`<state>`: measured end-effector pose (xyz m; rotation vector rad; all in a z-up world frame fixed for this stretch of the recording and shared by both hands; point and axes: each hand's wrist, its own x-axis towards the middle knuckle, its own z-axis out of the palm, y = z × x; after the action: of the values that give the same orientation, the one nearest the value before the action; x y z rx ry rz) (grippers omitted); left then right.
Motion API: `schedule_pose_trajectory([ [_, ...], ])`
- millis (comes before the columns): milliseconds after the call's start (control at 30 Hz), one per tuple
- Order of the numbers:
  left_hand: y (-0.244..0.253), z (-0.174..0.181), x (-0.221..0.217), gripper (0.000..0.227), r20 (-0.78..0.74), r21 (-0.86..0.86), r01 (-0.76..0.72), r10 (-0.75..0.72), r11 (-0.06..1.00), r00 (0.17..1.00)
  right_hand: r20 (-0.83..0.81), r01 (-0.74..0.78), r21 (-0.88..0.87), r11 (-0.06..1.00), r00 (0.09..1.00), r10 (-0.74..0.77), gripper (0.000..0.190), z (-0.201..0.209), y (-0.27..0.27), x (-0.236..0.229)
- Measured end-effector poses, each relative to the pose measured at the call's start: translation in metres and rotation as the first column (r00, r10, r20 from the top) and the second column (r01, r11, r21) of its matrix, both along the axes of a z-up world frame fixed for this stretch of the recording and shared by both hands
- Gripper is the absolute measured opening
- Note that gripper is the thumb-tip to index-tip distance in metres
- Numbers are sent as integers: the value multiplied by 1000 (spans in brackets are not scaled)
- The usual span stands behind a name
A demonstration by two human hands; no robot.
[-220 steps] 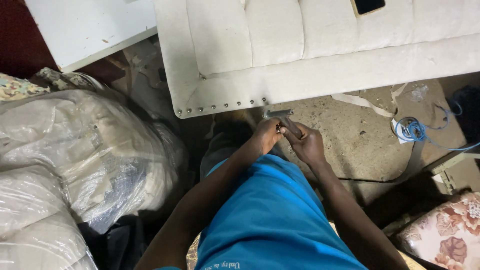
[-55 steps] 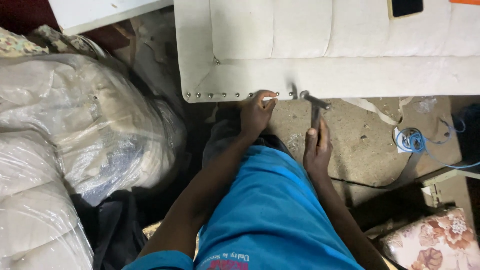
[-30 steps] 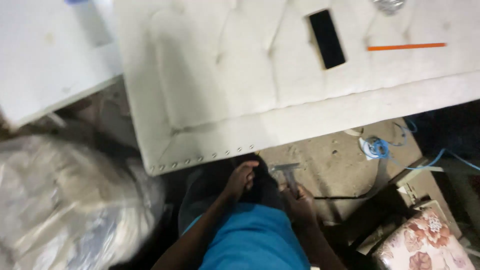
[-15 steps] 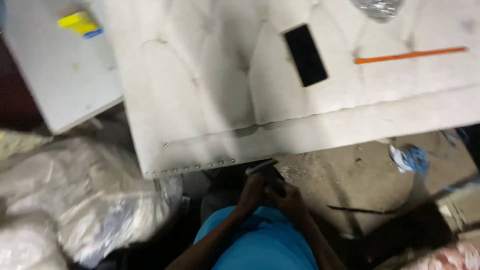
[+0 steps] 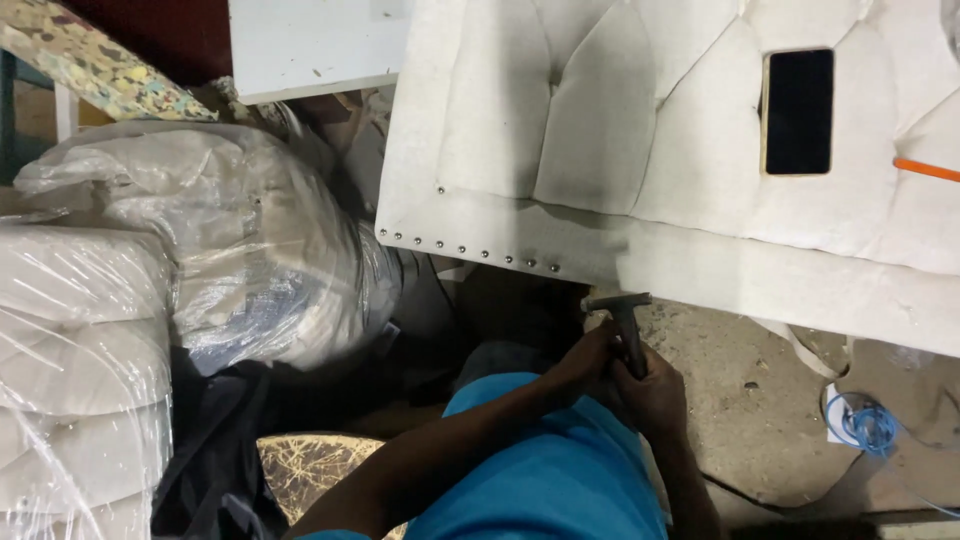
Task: Hammering decorative upholstery nails into the edge of a tufted headboard to finish the trim.
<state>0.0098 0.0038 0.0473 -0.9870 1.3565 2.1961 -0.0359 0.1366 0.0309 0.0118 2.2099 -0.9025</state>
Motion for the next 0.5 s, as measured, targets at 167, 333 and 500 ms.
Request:
schedule_pose_trajectory([
  [167, -7, -4, 15, 77, 131, 276, -248, 220, 929, 967, -42, 111, -208, 972, 992, -122, 10, 52, -28, 28],
  [333, -17, -63, 31, 97, 86, 421, -237, 222, 875, 971, -28, 175, -482, 859, 976, -215, 19, 76, -65, 60],
  [500, -54, -59, 42, 51, -124, 174, -139, 162, 975, 979, -81, 182, -450, 874, 967, -243, 30, 103, -82, 60],
])
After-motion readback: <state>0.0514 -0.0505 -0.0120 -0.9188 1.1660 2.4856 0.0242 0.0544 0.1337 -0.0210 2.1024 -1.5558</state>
